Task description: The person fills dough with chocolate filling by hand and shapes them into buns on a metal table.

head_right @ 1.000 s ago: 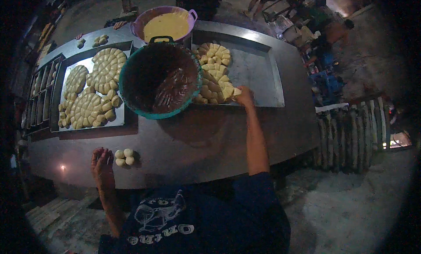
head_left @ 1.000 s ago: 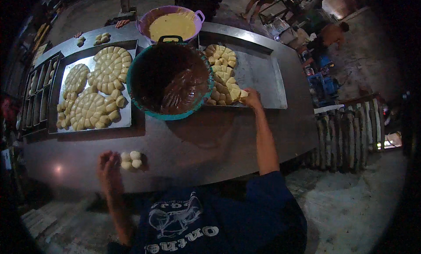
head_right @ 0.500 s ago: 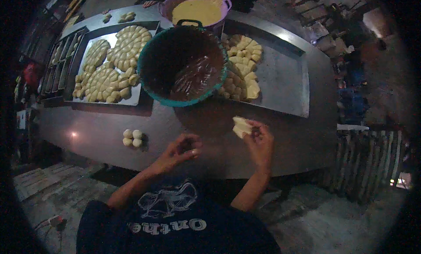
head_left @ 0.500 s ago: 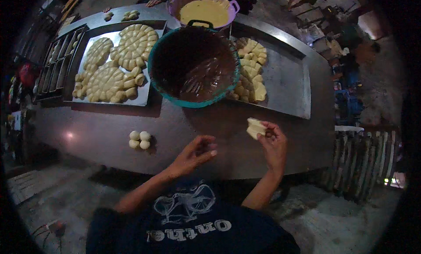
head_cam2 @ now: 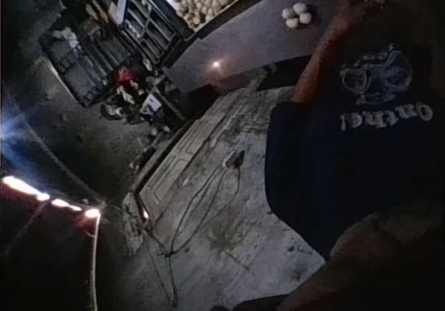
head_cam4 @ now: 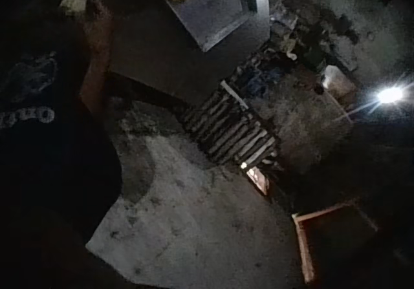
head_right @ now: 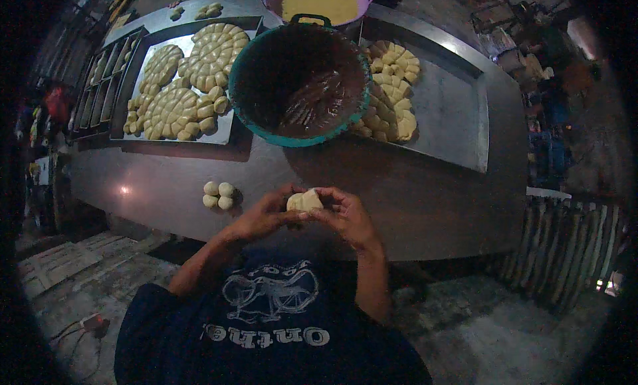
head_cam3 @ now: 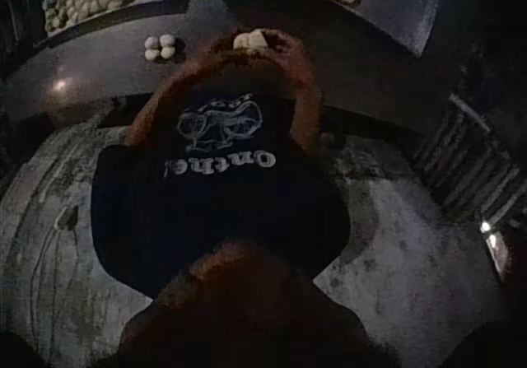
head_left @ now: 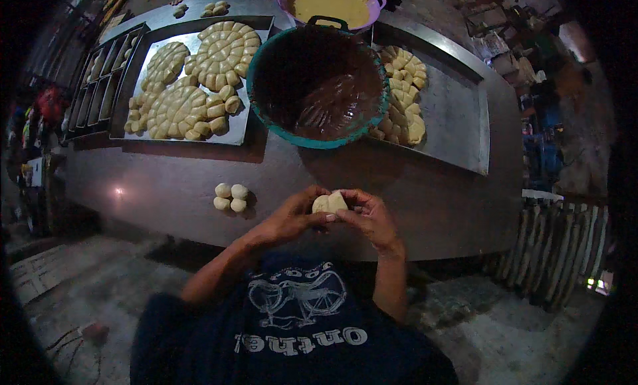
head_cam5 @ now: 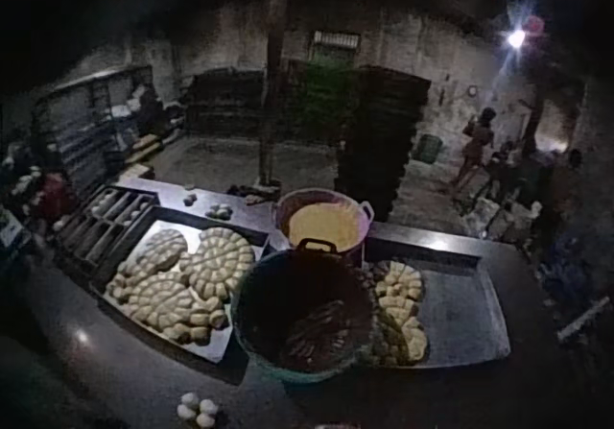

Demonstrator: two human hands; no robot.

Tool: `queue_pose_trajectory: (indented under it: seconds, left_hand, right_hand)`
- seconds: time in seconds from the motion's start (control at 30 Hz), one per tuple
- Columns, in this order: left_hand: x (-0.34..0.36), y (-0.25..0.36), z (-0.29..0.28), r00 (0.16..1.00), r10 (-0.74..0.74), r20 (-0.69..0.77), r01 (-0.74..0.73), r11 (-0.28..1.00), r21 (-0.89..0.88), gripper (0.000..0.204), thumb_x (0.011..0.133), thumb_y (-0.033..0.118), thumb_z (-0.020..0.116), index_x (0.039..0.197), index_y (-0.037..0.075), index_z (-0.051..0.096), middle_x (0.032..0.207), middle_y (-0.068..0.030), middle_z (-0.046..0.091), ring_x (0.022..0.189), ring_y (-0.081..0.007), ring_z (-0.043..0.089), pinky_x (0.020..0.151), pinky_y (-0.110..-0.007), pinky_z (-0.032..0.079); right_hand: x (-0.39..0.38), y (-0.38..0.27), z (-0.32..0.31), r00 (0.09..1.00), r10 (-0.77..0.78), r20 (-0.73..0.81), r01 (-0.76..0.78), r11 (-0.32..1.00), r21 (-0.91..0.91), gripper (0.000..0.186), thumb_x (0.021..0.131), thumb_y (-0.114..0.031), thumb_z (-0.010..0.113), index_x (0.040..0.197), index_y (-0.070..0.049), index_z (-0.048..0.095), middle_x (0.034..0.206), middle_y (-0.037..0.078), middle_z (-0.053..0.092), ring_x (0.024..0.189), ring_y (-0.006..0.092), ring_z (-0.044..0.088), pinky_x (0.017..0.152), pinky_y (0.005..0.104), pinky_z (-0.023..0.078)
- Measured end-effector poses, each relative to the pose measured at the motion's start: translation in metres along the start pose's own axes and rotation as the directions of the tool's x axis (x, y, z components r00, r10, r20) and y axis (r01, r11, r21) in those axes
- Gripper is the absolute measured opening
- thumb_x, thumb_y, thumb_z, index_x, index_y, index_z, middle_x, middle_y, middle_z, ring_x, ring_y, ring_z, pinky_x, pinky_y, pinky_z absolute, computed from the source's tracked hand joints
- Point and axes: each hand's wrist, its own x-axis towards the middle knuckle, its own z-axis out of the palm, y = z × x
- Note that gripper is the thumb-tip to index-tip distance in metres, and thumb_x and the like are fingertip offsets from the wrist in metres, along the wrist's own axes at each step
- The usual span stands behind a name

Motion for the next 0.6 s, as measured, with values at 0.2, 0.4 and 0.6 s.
queue_pose_trajectory:
  seconds: [0.2,0.4,0.6]
  left_hand:
    - [-0.018,0.016,-0.028,0.987,-0.148,0.062,0.138,0.979,0.150,0.030,0.093,0.020,0.066,0.115,0.001,0.060,0.100,-0.0053,0.066,0.090,-0.0133,0.062,0.080,-0.029,0.050]
    - [-0.017,0.008,-0.056,0.977,-0.069,-0.202,0.119,0.962,0.246,0.033,0.099,0.025,0.058,0.119,0.000,0.059,0.105,-0.0057,0.064,0.092,-0.0136,0.059,0.083,-0.030,0.049]
    - [0.043,-0.047,-0.051,0.910,0.285,-0.301,-0.173,0.921,0.350,0.045,0.099,0.030,0.055,0.126,-0.005,0.054,0.107,-0.0151,0.063,0.094,-0.0245,0.061,0.084,-0.036,0.049]
  right_hand:
    - [-0.005,0.003,-0.035,0.996,0.071,-0.053,-0.062,0.985,0.159,0.030,0.082,0.000,0.072,0.111,0.002,0.063,0.102,0.010,0.067,0.092,0.0166,0.064,0.080,0.0291,0.054]
    - [-0.042,-0.009,-0.113,0.922,-0.207,-0.327,0.344,0.827,0.444,0.043,0.085,-0.010,0.071,0.124,-0.002,0.055,0.121,0.018,0.060,0.100,0.0211,0.063,0.084,0.0329,0.056]
    - [-0.063,-0.006,-0.123,0.934,-0.263,-0.241,0.338,0.433,0.836,0.054,0.093,-0.029,0.065,0.136,-0.003,0.046,0.130,0.018,0.055,0.104,0.0218,0.061,0.083,0.0357,0.058]
